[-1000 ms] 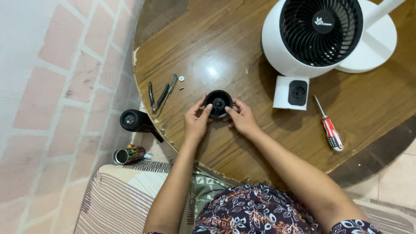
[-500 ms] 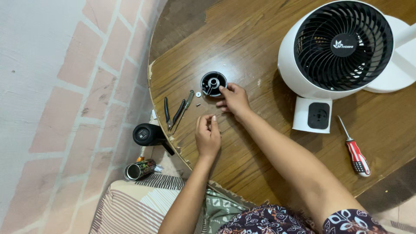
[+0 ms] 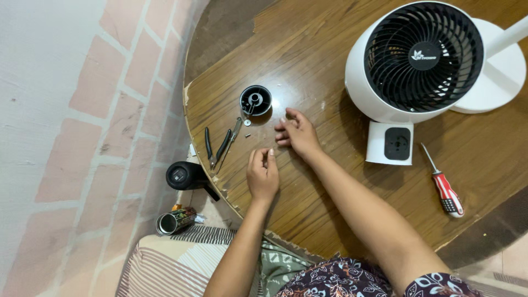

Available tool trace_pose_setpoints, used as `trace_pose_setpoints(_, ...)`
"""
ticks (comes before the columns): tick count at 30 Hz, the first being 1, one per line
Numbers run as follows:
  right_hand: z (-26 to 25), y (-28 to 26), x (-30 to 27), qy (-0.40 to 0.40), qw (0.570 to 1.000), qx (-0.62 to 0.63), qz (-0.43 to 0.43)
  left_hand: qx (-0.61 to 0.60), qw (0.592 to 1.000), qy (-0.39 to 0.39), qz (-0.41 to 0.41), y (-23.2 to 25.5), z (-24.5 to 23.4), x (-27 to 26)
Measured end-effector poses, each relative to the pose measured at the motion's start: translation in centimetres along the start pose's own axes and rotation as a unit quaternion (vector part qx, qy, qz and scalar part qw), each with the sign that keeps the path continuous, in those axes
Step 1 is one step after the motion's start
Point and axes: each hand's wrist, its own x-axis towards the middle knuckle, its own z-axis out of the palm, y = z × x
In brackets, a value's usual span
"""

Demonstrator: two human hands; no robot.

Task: The person uses a screwdriver to remove screws from the base and neck of a white pedestal fan, detaching the stand and removing the rear control panel. The person then unscrews the fan head housing and removes the front grille, leaving the disassembled parts on the table.

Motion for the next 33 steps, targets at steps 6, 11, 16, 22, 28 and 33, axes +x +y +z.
trace_pose_setpoints(6,-5.3,3.7,-6.1,-0.078,0.996,-0.004,-0.038,0.045,0.999,0.002,0.021,-0.4,0.3,-0.4)
trace_pose_setpoints(11,-8.8,4.7,-10.7,-0.077,0.996,-0.011,-0.033,0.077,0.996,-0.033,-0.015,0.0,0.8,-1.2)
trace_pose_setpoints(16,-13.0,4.3,-15.3,-0.012,0.998,-0.045,-0.044,0.066,0.996,-0.064,-0.009,0.8,1.6,-2.6)
trace_pose_setpoints(22,-19.6,2.9,-19.1,0.177,0.96,-0.143,-0.162,0.098,0.984,-0.128,0.076,2.7,2.9,-4.6)
trace_pose_setpoints(28,-23.7,-0.3,-17.9,0.282,0.933,-0.132,-0.181,-0.023,0.957,-0.269,0.108,6.6,5.7,-6.2)
trace_pose_setpoints(33,-23.9,-2.6,-15.0,0.232,0.939,-0.182,-0.177,0.067,0.923,-0.267,0.268,10.6,7.8,-5.8)
